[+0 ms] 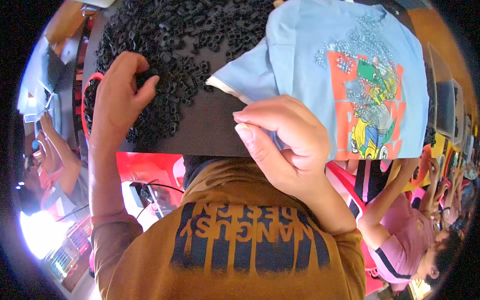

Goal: Assembling small black plastic parts by manually inserting internal pins or fasteners.

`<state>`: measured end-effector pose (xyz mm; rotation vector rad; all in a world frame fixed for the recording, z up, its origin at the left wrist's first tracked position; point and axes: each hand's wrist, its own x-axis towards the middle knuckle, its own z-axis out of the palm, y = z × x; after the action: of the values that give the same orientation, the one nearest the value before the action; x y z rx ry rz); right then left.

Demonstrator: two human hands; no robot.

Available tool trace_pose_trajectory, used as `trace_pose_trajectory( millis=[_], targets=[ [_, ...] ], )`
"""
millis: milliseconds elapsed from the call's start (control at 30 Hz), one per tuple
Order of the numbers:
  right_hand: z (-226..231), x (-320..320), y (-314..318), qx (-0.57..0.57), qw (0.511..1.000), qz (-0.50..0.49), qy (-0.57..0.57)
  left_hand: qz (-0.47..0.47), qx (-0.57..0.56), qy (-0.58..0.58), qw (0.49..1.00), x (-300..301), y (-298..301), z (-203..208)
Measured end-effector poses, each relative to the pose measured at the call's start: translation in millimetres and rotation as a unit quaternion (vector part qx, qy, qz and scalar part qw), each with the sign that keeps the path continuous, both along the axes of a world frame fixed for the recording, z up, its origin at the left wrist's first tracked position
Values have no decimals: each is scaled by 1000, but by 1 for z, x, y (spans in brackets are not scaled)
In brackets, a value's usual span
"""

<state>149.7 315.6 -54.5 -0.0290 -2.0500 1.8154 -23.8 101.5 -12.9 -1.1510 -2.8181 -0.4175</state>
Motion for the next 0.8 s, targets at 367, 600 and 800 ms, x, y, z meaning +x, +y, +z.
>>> trace_pose_trajectory(
  millis=[367,600,800],
  targets=[
    [-6,-4,4,21,998,6,57,14,28,-56,998,1,10,2],
    [-6,-5,5,39,997,4,62,-61,54,-51,995,-2,21,0],
    [-5,-4,3,31,998,-2,52,-72,51,-44,995,-4,26,4]
  ],
)
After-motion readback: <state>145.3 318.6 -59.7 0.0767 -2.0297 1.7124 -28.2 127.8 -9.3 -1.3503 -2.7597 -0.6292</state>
